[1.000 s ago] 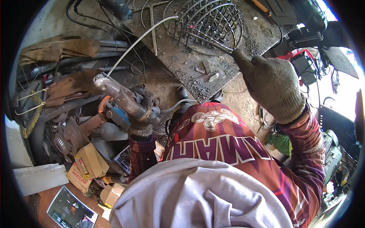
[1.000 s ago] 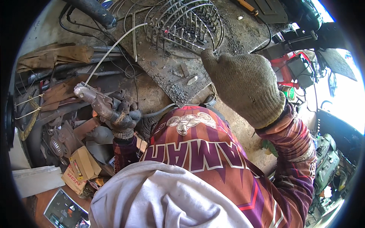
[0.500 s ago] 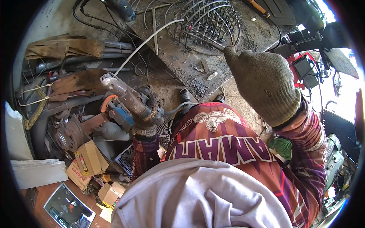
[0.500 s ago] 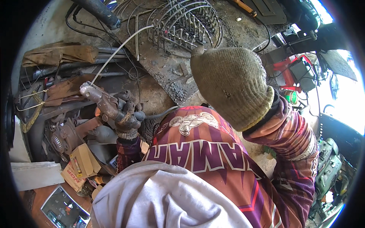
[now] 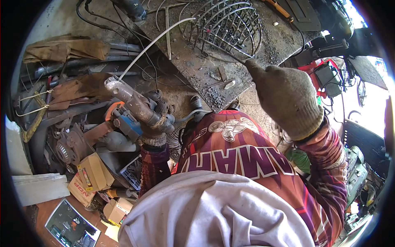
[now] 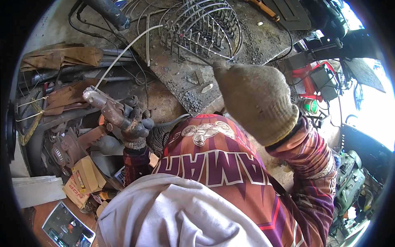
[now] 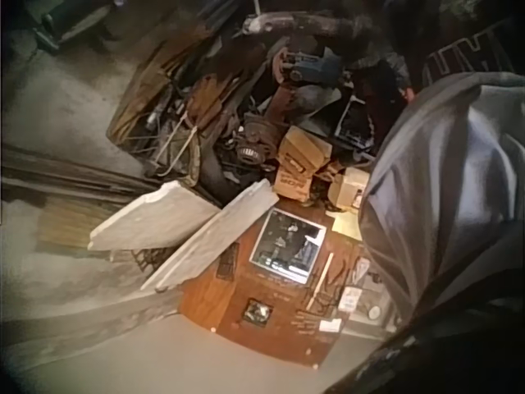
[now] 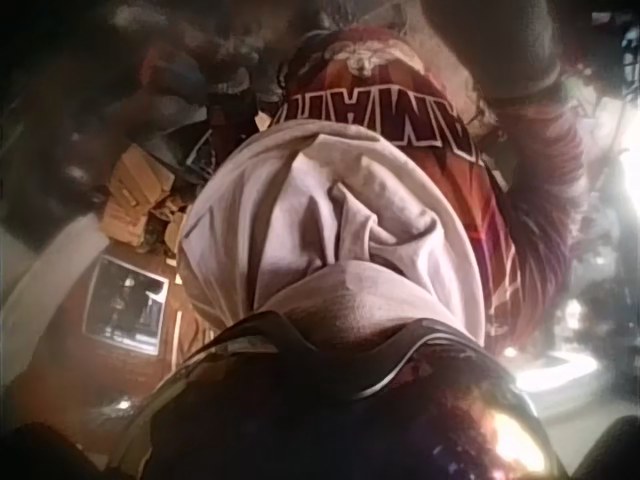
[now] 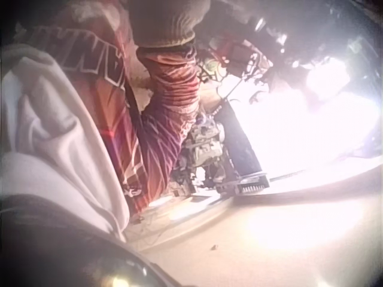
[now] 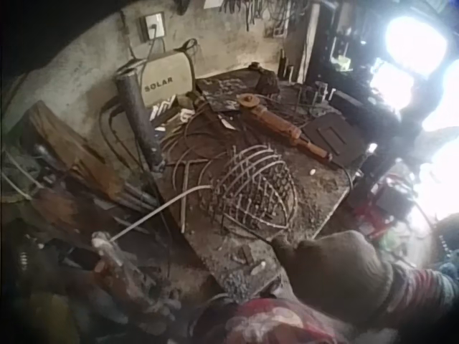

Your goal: The person uses a welding tool to join metal bars of a circular cage-like structure and later uses a hammer to strike the metal.

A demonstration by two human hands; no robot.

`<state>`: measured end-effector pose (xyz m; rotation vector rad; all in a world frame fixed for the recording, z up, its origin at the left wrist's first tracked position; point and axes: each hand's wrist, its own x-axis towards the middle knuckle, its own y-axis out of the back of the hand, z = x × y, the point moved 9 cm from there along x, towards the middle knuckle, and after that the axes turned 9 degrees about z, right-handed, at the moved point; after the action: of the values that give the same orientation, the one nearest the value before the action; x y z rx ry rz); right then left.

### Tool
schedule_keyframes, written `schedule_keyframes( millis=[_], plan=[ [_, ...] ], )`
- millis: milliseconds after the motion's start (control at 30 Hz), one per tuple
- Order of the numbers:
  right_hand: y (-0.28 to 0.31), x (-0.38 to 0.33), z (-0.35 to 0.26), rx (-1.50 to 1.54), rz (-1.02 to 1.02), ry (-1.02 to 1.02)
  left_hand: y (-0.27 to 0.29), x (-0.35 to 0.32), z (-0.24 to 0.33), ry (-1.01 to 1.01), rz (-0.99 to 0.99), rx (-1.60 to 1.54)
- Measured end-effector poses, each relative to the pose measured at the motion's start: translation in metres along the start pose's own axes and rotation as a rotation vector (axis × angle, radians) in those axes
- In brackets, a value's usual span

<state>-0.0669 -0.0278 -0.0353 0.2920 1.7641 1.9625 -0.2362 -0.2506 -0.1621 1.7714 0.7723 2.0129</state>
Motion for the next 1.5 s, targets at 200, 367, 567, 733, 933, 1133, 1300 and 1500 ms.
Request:
schedule_keyframes(
  millis=[200, 367, 567, 733, 933, 1133, 1300, 1500],
  plan=[
    [-0.003, -0.005, 0.011, 0.002, 0.233, 0.128, -0.008, -0.012, -0.022, 0.075, 0.259, -0.026],
    [-0.008, -0.004, 0.017, -0.005, 0.220, 0.135, -0.018, -0.006, -0.021, 0.281, -0.131, -0.361],
    [-0.005, -0.002, 0.017, 0.024, 0.239, 0.140, -0.022, -0.053, -0.028, 0.194, -0.173, -0.270],
    [-0.009, -0.003, 0.020, 0.006, 0.235, 0.112, -0.028, -0.055, -0.041, 0.433, -0.169, -0.454],
    [0.005, -0.002, 0.006, 0.021, 0.240, 0.081, -0.020, -0.038, -0.044, 0.504, -0.165, -0.445],
    [0.028, -0.020, -0.006, -0.030, 0.344, 0.137, 0.000, -0.009, -0.026, 0.476, -0.146, -0.292],
    [0.014, -0.039, 0.011, 0.301, 0.181, -0.069, -0.064, -0.149, -0.088, 1.027, -0.431, -0.624],
    [-0.061, -0.071, 0.006, 0.786, 0.240, -0.215, -0.042, -0.078, -0.063, 0.510, -0.351, -0.624]
  ],
)
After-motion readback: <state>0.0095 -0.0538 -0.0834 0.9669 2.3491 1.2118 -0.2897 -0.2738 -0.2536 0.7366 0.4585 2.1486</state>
